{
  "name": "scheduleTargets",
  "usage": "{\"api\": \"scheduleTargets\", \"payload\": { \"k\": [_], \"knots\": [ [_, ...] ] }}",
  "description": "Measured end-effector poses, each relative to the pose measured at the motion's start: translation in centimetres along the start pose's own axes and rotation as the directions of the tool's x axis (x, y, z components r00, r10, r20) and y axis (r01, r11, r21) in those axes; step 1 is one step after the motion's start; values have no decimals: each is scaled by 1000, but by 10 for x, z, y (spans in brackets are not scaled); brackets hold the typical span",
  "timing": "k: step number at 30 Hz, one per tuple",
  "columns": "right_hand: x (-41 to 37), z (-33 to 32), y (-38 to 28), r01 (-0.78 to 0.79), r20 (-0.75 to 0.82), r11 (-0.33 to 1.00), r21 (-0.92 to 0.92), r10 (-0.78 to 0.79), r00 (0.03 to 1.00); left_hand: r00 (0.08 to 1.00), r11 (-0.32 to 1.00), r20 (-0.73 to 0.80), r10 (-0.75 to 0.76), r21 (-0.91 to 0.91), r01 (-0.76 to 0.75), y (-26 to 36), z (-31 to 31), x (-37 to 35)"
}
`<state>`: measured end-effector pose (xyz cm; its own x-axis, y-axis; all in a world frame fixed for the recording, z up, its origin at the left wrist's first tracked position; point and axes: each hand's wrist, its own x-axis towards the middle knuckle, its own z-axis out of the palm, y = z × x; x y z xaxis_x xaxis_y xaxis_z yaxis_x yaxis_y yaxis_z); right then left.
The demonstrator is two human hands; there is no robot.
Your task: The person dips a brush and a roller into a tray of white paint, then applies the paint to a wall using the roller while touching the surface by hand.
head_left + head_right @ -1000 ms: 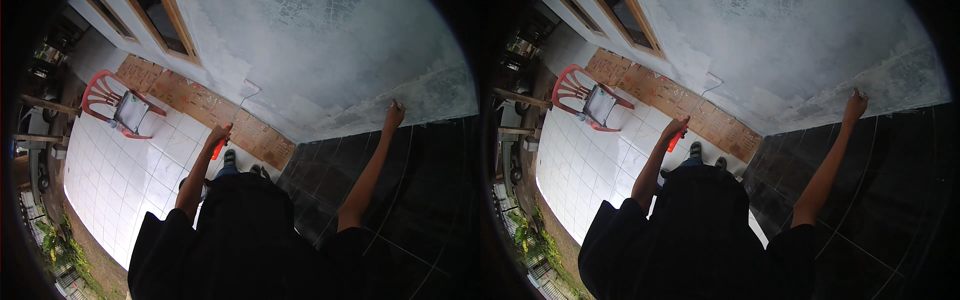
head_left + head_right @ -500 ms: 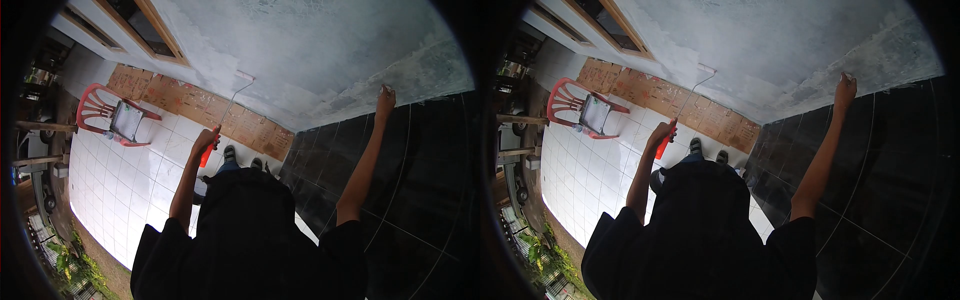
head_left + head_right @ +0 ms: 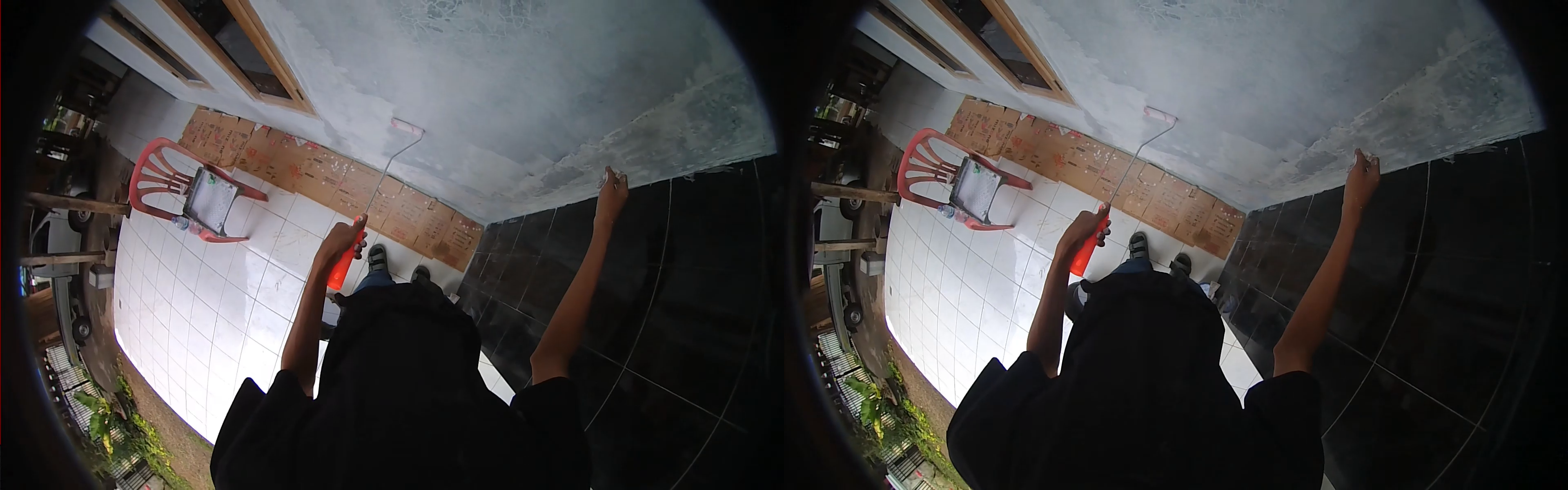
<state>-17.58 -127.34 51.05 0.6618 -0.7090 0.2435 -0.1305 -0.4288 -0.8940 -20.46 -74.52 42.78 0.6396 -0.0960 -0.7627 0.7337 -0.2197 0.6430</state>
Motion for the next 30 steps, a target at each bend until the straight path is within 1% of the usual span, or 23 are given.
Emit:
{"api": "scheduleTargets", "payload": {
  "k": [1, 2, 3, 4, 6, 7, 9, 10, 11, 12, 14, 17, 19, 20, 22, 24, 27, 30],
  "knots": [
    [1, 4, 1, 12, -20, 999, -43, -13, 1000, 1000, 1000, -6, 5, -3, -5, 1, 0, 12],
    [3, 8, 2, 24, -39, 996, -85, -27, 999, 1000, 1000, 23, 3, -11, -3, -1, 0, 33],
    [4, 11, 2, 28, -38, 997, -78, -31, 999, 999, 1000, 51, 1, -19, 0, -6, 1, 49],
    [7, 14, 1, 17, -18, 997, -74, -19, 1000, 999, 1000, 46, 7, -19, -6, -9, 2, 59],
    [8, 18, 0, 12, 1, 998, -65, -12, 1000, 997, 995, 66, 35, -101, -28, -8, 9, 69],
    [7, 20, -1, 20, -5, 996, -89, -20, 1000, 998, 992, 32, 56, -113, -52, -7, 13, 66],
    [9, 22, 2, 36, -17, 994, -107, -38, 999, 999, 999, 3, 39, -37, -39, -7, 14, 47],
    [10, 21, 10, 81, -24, 990, -113, -85, 996, 1000, 1000, -4, 28, -8, -28, -8, 13, 32],
    [12, 18, 14, 125, -32, 985, -120, -130, 991, 999, 999, -16, 45, 20, -45, -9, 9, 13],
    [14, 14, 15, 128, -37, 985, -116, -133, 990, 998, 997, -27, 61, 52, -59, -9, 4, -7],
    [16, 6, 14, 32, 11, 999, -41, -31, 999, 997, 991, -17, 81, 108, -78, -5, -7, -49],
    [14, 1, 2, 44, -10, 997, -69, -45, 999, 997, 994, 8, 75, 75, -76, -8, -16, -91],
    [14, 1, 0, 49, -8, 998, -35, -49, 999, 987, 979, 1, 159, 127, -158, -5, -17, -118],
    [15, 1, -1, 48, -4, 999, -9, -48, 999, 981, 981, 45, 188, 43, -190, 0, -16, -132],
    [19, 2, 2, 49, 12, 999, -5, -48, 999, 960, 968, 122, 250, -11, -251, -12, -23, -131],
    [21, 6, 2, 47, 27, 999, -3, -46, 999, 953, 960, 118, 280, -50, -276, -17, -24, -127],
    [20, 16, -5, 113, -5, 993, 19, -113, 994, 936, 939, 102, 338, -108, -327, -19, -24, -121],
    [24, 23, -6, 105, 9, 994, 3, -105, 994, 922, 920, 100, 374, -163, -356, -14, -21, -117]
  ]
}}
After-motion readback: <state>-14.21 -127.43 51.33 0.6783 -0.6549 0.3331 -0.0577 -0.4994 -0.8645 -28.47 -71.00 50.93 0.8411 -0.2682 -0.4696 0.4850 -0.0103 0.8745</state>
